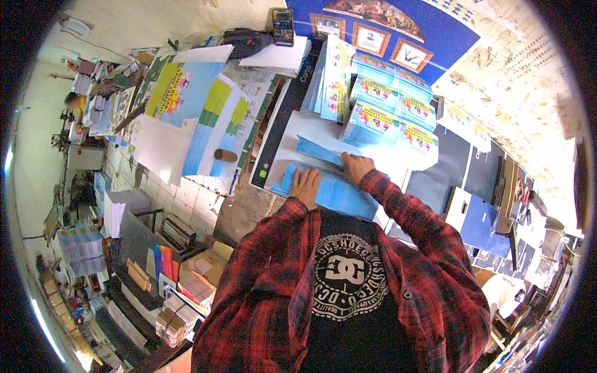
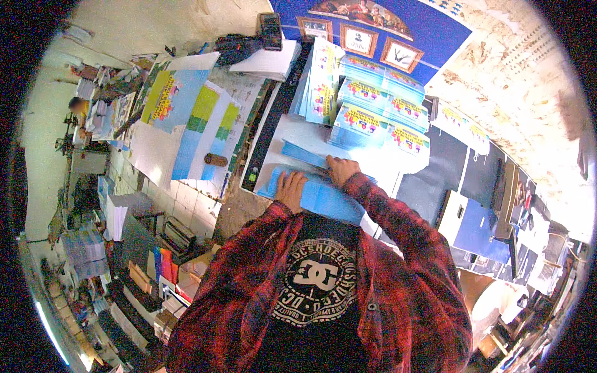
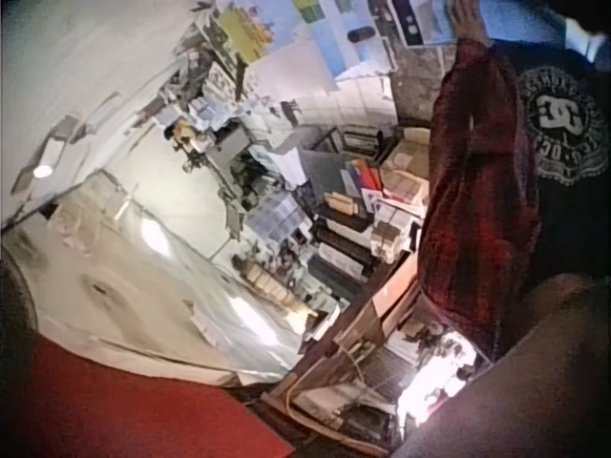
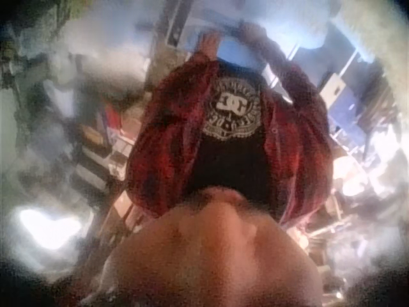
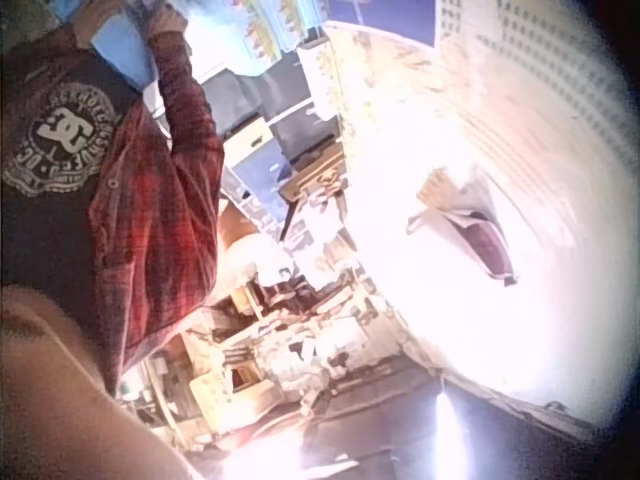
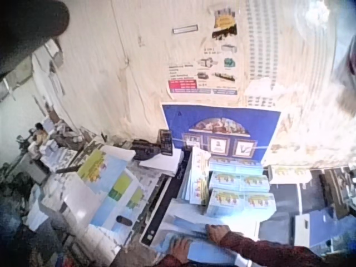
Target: The person stands at a workbench and repeatedly picks up stacks of light blue printed paper sheets. They align the edges of the sheets by hand and place them into neat piles on the table. The person continues this repetitive stacking process throughout the clip, organizing the loose sheets into uniform stacks.
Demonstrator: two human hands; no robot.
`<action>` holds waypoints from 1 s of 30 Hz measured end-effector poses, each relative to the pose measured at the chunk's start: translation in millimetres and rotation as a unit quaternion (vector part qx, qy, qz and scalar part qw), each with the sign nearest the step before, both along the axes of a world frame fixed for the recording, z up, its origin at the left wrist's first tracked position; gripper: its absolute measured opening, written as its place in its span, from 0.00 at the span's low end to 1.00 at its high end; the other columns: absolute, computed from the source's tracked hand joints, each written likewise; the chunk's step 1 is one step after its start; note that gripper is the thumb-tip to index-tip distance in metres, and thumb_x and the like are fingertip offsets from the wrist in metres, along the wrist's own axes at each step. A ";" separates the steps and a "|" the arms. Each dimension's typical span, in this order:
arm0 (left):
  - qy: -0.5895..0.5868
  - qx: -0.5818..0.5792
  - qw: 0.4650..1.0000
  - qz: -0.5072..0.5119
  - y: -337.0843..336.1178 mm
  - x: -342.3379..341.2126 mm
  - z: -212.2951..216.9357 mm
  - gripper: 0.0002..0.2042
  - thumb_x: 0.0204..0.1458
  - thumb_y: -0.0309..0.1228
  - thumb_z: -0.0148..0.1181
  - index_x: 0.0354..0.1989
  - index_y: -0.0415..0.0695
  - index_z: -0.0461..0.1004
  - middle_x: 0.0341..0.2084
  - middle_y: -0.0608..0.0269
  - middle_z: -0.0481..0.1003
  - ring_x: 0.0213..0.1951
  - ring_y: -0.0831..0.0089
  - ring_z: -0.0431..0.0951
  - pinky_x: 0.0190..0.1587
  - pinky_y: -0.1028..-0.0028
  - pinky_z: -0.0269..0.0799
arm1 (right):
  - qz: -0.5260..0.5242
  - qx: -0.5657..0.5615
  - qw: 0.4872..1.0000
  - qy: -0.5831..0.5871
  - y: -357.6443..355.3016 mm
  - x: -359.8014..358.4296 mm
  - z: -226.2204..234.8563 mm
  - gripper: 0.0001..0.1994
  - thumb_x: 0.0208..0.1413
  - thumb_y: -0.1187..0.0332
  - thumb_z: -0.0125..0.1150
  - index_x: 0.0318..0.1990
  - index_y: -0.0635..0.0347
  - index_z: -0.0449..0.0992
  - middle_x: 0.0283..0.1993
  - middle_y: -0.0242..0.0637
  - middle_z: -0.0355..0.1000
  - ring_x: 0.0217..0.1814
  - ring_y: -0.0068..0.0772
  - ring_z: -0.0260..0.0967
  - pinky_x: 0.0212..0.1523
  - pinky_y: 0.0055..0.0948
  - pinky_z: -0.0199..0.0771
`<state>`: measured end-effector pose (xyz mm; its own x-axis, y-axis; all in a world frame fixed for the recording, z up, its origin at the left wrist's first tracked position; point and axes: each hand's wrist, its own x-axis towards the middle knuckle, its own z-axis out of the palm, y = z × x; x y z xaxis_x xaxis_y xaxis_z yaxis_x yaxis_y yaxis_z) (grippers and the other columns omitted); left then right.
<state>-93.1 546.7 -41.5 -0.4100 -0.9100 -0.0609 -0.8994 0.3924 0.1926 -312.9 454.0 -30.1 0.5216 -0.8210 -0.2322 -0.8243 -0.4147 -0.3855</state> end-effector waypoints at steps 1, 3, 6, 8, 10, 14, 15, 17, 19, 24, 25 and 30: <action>-0.006 0.014 1.000 0.000 -0.1 -0.1 -0.2 0.37 0.28 0.39 0.68 0.53 0.45 0.64 0.59 0.60 0.61 0.63 0.60 0.57 0.68 0.49 0.36 | -0.002 -0.014 1.000 -0.002 2.7 -2.2 9.1 0.19 0.50 0.63 0.55 0.49 0.58 0.62 0.39 0.47 0.74 0.37 0.52 0.75 0.32 0.49 0.75; -0.048 0.024 0.999 -0.004 -4.8 -0.5 -0.4 0.41 0.25 0.40 0.71 0.55 0.45 0.63 0.57 0.61 0.62 0.62 0.61 0.57 0.68 0.50 0.36 | -0.018 -0.041 0.999 -0.004 9.6 -13.6 27.3 0.16 0.52 0.65 0.52 0.47 0.57 0.63 0.39 0.47 0.74 0.37 0.50 0.75 0.32 0.48 0.75; -0.019 0.054 0.998 -0.009 -11.5 -8.8 8.6 0.43 0.23 0.39 0.72 0.55 0.44 0.62 0.56 0.60 0.62 0.63 0.61 0.56 0.68 0.49 0.34 | -0.042 -0.065 0.997 0.006 14.0 -26.8 -19.0 0.16 0.53 0.60 0.53 0.47 0.57 0.66 0.38 0.45 0.74 0.35 0.50 0.75 0.34 0.47 0.75; -0.013 0.046 0.999 -0.008 -6.3 -5.4 8.3 0.43 0.23 0.41 0.71 0.55 0.44 0.62 0.55 0.60 0.63 0.62 0.61 0.57 0.67 0.49 0.35 | -0.032 -0.061 0.998 0.007 16.9 -25.1 -16.8 0.15 0.55 0.61 0.50 0.48 0.56 0.67 0.40 0.45 0.75 0.37 0.50 0.75 0.35 0.46 0.74; -0.024 -0.001 1.000 -0.016 1.8 -1.8 -0.1 0.42 0.25 0.44 0.70 0.55 0.44 0.62 0.53 0.59 0.64 0.61 0.60 0.58 0.67 0.49 0.36 | -0.044 -0.049 0.997 -0.034 20.8 -30.7 -6.2 0.14 0.53 0.67 0.49 0.48 0.55 0.67 0.39 0.44 0.75 0.34 0.50 0.75 0.34 0.47 0.74; 0.027 -0.039 0.998 -0.029 -3.9 -3.8 -6.9 0.39 0.30 0.45 0.69 0.54 0.44 0.61 0.51 0.59 0.65 0.59 0.59 0.59 0.67 0.49 0.36 | -0.128 -0.026 0.985 -0.110 37.9 -85.8 86.3 0.23 0.47 0.65 0.59 0.53 0.55 0.69 0.40 0.44 0.76 0.37 0.50 0.75 0.39 0.46 0.75; 0.032 -0.038 0.998 -0.028 -5.5 -5.4 -9.0 0.39 0.29 0.44 0.70 0.54 0.44 0.61 0.51 0.59 0.64 0.59 0.59 0.59 0.67 0.49 0.36 | -0.168 -0.048 0.972 -0.157 43.8 -109.1 105.4 0.23 0.46 0.64 0.62 0.53 0.55 0.70 0.40 0.45 0.76 0.38 0.50 0.75 0.40 0.46 0.75; 0.039 -0.033 0.999 -0.016 -4.3 -7.0 -11.7 0.40 0.28 0.43 0.71 0.53 0.45 0.61 0.51 0.58 0.64 0.59 0.59 0.59 0.67 0.49 0.35 | -0.207 -0.086 0.951 -0.212 41.7 -166.7 162.0 0.23 0.45 0.61 0.67 0.49 0.57 0.75 0.41 0.47 0.76 0.39 0.47 0.76 0.42 0.43 0.74; 0.013 0.001 1.000 -0.016 -3.8 -5.9 -2.6 0.41 0.27 0.44 0.72 0.53 0.45 0.60 0.52 0.58 0.64 0.59 0.59 0.59 0.67 0.49 0.35 | -0.227 -0.005 0.947 -0.228 25.1 -226.0 228.9 0.23 0.45 0.61 0.69 0.47 0.64 0.75 0.40 0.50 0.76 0.39 0.40 0.76 0.41 0.33 0.74; -0.017 0.030 0.999 -0.008 -8.8 -13.5 8.6 0.40 0.26 0.41 0.71 0.52 0.44 0.61 0.51 0.55 0.64 0.60 0.58 0.59 0.67 0.48 0.35 | -0.309 0.007 0.949 -0.056 -27.6 -380.1 232.2 0.18 0.32 0.70 0.68 0.38 0.63 0.80 0.37 0.49 0.77 0.37 0.41 0.76 0.42 0.32 0.74; -0.013 0.008 1.000 -0.009 -10.1 -15.6 7.6 0.39 0.25 0.40 0.71 0.52 0.44 0.61 0.51 0.55 0.64 0.59 0.57 0.60 0.67 0.47 0.35 | -0.350 0.013 0.937 -0.009 -40.9 -406.1 209.7 0.19 0.28 0.70 0.67 0.36 0.62 0.81 0.37 0.48 0.77 0.37 0.43 0.75 0.42 0.33 0.73; -0.041 -0.101 0.994 -0.028 -8.6 -0.2 -29.0 0.38 0.27 0.43 0.71 0.50 0.44 0.63 0.50 0.57 0.66 0.58 0.56 0.62 0.66 0.46 0.40 | -0.351 0.064 0.931 0.081 -119.5 -488.4 111.6 0.23 0.27 0.70 0.63 0.40 0.57 0.81 0.35 0.48 0.78 0.40 0.45 0.76 0.44 0.38 0.75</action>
<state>-93.4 538.1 -70.6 -0.4620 -0.8827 0.0862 -0.8842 0.4659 0.0318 -801.2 334.5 81.5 -0.1837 -0.9063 -0.3806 -0.9261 0.2894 -0.2421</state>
